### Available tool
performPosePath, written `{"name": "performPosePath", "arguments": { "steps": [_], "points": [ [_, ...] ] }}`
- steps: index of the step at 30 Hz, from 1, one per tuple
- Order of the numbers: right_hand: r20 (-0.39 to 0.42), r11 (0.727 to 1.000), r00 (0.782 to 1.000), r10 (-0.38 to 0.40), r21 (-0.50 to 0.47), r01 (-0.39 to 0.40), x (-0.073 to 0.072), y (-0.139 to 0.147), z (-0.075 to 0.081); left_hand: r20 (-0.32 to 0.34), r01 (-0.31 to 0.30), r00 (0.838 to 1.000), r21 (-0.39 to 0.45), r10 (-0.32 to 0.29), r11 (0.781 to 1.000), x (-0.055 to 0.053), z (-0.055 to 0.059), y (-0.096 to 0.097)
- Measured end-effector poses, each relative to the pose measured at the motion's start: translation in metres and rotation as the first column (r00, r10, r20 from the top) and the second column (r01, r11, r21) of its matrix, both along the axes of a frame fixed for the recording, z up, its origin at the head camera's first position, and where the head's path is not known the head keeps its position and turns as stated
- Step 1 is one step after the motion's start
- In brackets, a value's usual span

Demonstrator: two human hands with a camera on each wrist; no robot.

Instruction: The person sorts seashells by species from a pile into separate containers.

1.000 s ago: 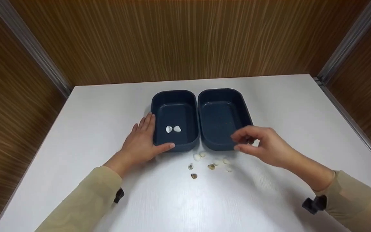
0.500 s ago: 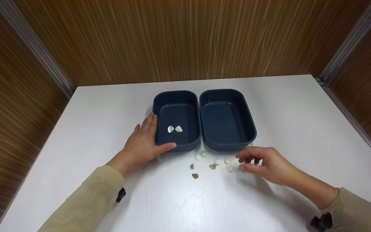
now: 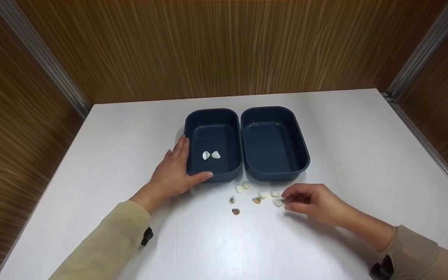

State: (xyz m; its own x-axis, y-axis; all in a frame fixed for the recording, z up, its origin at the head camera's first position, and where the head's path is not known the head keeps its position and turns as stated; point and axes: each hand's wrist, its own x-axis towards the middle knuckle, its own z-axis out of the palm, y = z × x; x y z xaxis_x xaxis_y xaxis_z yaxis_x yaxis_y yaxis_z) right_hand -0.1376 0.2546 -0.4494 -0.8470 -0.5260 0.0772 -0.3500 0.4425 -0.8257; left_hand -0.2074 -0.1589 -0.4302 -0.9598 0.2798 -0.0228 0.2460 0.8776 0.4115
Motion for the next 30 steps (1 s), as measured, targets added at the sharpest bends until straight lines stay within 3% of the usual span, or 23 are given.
{"name": "performPosePath", "arguments": {
  "steps": [10, 30],
  "points": [
    [-0.007, 0.997, 0.997, 0.072, 0.002, -0.072, -0.0047, -0.0023, -0.0035, -0.010, -0.002, 1.000, 0.025, 0.002, 1.000, 0.0009, -0.0010, 0.0000],
    [-0.065, 0.997, 0.995, 0.071, 0.030, -0.069, -0.0058, -0.0047, -0.0085, -0.004, 0.002, 1.000, 0.027, -0.002, 1.000, 0.0009, 0.0005, -0.0005]
  ]
}}
